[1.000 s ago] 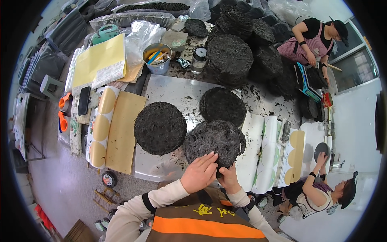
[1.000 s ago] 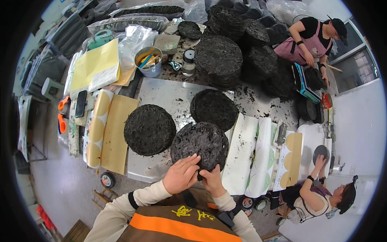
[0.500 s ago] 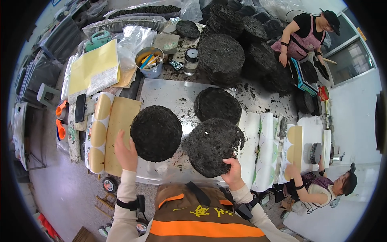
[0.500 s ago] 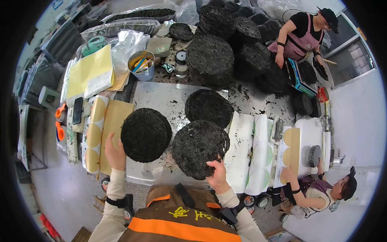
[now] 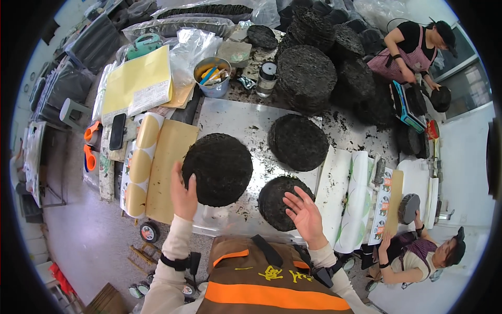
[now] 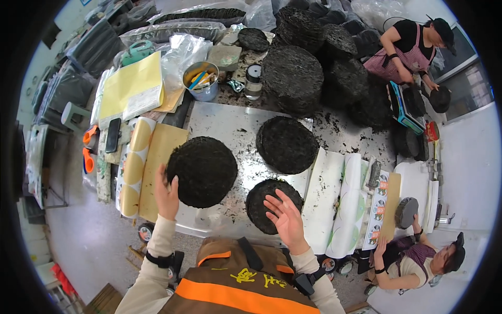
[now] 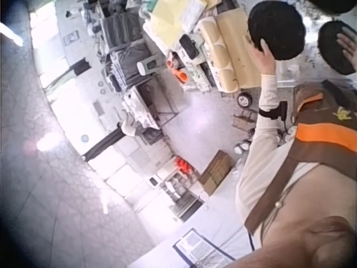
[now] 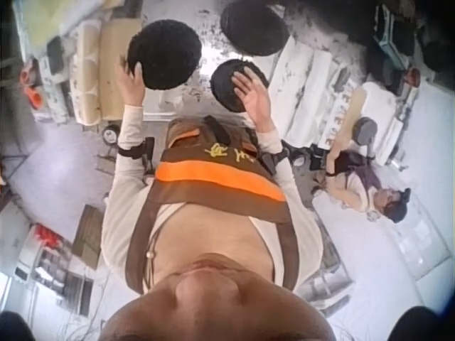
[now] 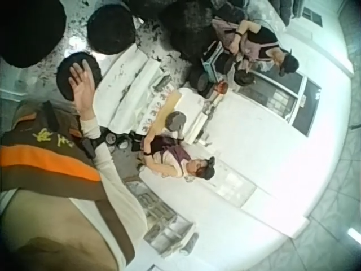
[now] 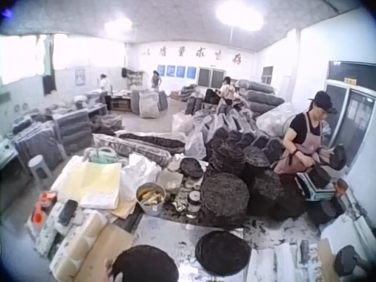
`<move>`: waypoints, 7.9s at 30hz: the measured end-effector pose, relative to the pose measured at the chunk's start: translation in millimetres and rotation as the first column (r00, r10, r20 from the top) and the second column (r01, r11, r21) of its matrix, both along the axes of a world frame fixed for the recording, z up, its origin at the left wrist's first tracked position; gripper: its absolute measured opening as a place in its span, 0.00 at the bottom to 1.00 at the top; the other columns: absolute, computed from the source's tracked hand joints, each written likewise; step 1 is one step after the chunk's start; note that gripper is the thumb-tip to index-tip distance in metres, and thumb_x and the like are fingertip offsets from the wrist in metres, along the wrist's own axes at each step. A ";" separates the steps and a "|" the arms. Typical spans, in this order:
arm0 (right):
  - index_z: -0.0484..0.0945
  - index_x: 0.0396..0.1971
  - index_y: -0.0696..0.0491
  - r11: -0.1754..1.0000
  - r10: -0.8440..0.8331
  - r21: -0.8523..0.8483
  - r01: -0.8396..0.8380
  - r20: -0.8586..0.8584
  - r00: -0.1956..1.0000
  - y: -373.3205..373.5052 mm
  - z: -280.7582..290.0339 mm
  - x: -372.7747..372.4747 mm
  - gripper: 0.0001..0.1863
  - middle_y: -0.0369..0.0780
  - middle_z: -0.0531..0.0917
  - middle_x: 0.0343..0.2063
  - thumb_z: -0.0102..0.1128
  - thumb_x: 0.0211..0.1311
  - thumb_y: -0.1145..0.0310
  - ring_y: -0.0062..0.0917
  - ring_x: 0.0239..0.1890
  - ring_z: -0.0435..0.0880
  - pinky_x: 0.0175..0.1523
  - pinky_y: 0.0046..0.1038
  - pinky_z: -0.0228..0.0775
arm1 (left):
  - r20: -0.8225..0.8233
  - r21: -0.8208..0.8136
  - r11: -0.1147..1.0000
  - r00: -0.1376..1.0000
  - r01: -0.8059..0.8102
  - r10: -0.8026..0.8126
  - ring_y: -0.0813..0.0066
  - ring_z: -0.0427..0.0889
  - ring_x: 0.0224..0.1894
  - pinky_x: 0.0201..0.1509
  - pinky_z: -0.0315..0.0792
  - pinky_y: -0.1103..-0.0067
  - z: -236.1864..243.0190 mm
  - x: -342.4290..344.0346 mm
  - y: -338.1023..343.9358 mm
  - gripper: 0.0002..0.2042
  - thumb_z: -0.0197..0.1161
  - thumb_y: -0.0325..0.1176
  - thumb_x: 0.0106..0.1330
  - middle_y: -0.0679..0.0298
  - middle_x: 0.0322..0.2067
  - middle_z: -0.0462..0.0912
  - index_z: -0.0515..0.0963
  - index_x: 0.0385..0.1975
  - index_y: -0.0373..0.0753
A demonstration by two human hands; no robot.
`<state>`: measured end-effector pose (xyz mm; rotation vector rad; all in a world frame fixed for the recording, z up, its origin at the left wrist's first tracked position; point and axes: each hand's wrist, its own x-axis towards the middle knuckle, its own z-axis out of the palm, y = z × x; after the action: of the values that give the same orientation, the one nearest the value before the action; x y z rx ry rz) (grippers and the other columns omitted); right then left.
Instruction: Sorting, checking, and stacking circular compressed seaweed cakes on a factory production table.
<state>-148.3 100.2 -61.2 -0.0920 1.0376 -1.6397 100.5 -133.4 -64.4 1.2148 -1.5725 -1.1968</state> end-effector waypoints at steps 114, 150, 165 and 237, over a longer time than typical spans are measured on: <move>0.72 0.54 0.61 0.755 -0.143 0.630 0.184 -0.116 0.983 70.0 -186.2 -54.2 0.30 0.43 0.81 0.38 0.55 0.68 0.48 0.23 0.38 0.81 0.43 0.27 0.75 | 0.380 0.003 0.411 0.380 0.911 -0.844 0.50 0.66 0.66 0.68 0.63 0.60 -90.8 -104.1 101.8 0.28 0.70 0.35 0.48 0.52 0.60 0.70 0.71 0.51 0.37; 0.66 0.61 0.59 0.964 -0.207 0.161 0.211 -0.044 0.977 69.1 -79.4 -11.0 0.30 0.43 0.75 0.57 0.59 0.59 0.65 0.34 0.59 0.74 0.67 0.39 0.62 | 0.220 -0.017 0.573 0.562 0.819 -0.797 0.49 0.71 0.59 0.60 0.69 0.66 -52.2 -124.2 135.0 0.30 0.79 0.48 0.44 0.51 0.58 0.72 0.74 0.44 0.40; 0.67 0.57 0.59 0.923 -0.305 0.225 0.312 -0.063 0.950 58.1 -66.1 -0.2 0.28 0.41 0.78 0.50 0.68 0.58 0.75 0.26 0.52 0.78 0.56 0.28 0.73 | 0.110 0.111 0.534 0.524 0.838 -0.845 0.52 0.76 0.57 0.59 0.70 0.66 -65.3 -112.3 138.0 0.31 0.74 0.45 0.52 0.53 0.55 0.77 0.73 0.55 0.39; 0.73 0.58 0.55 0.905 -0.425 0.146 0.399 0.318 0.847 141.2 -75.8 -26.2 0.26 0.41 0.75 0.60 0.44 0.65 0.58 0.37 0.62 0.72 0.69 0.43 0.58 | 0.413 0.170 0.837 0.733 0.521 -0.540 0.63 0.84 0.33 0.38 0.78 0.74 -173.7 15.3 54.1 0.04 0.66 0.24 0.55 0.58 0.30 0.81 0.81 0.30 0.33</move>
<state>-174.5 241.4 -137.1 0.4886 0.8814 -1.9129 115.8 -79.4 -238.1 1.1519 -2.3756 -1.3644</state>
